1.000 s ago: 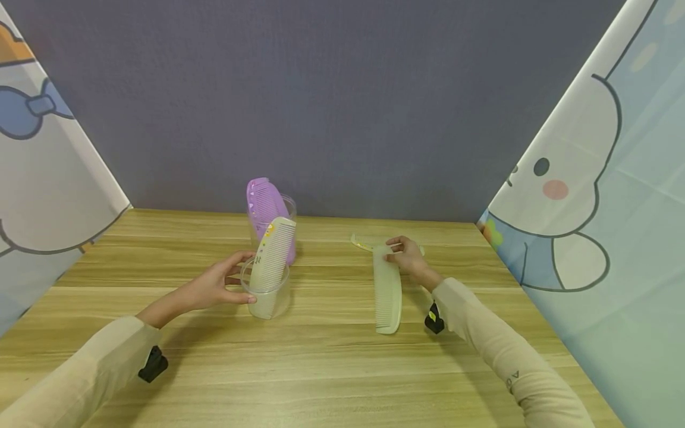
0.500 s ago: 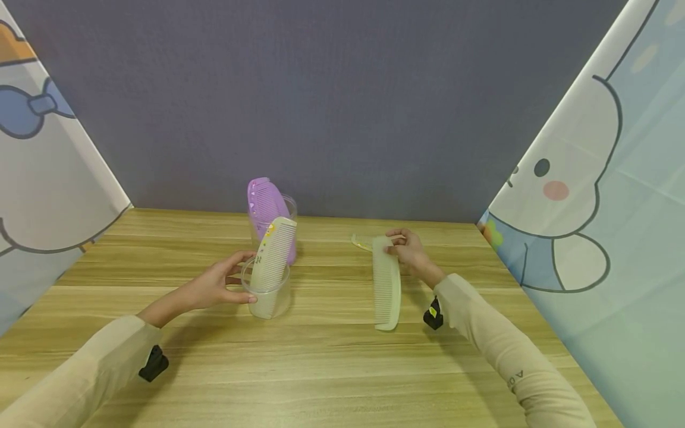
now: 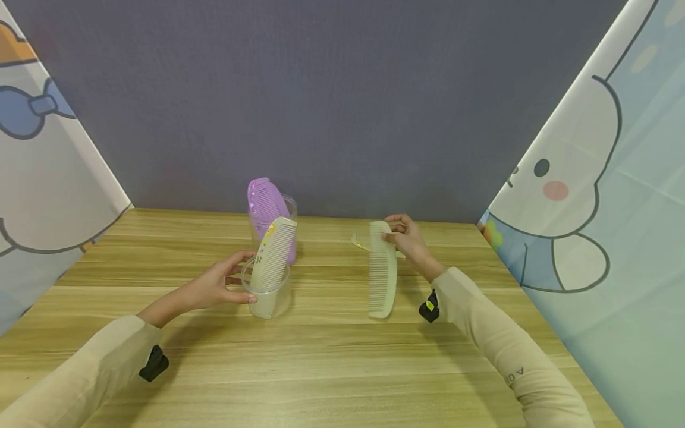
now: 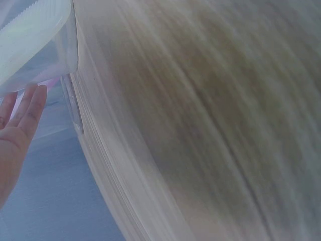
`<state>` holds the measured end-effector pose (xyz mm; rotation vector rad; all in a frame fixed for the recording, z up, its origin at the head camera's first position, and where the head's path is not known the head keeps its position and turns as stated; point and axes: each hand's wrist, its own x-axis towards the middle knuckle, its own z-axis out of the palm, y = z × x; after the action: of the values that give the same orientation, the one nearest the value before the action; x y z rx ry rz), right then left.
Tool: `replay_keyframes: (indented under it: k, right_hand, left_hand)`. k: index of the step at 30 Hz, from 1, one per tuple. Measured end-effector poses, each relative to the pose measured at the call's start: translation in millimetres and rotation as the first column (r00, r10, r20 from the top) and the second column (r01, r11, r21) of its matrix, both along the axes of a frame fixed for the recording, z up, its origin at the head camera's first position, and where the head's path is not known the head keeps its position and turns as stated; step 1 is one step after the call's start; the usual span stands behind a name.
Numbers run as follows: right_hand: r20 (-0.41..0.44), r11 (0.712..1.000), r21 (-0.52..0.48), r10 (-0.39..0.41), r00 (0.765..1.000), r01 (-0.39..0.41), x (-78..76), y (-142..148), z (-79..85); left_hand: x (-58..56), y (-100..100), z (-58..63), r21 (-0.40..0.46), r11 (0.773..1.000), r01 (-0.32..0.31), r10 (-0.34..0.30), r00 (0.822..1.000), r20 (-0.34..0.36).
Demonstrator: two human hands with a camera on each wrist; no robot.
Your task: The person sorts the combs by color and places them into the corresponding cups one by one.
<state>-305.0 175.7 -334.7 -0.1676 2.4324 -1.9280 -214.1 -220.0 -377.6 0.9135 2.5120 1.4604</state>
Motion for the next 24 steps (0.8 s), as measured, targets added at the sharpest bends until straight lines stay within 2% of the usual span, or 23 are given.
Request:
replay_keyframes:
  k: [14,24]
  right_hand:
    - [-0.107,1.0,0.015,0.011,0.994,-0.01,2.2,-22,20.2]
    - [-0.177,0.998,0.014,0.059,0.982,-0.057,6.6,-42,30.0]
  left_hand:
    - [1.7,1,1.9,-0.004,1.0,-0.004,0.004,1.0,0.011]
    - [0.8,2,1.0,0.009,1.0,0.006,-0.006,1.0,-0.009]
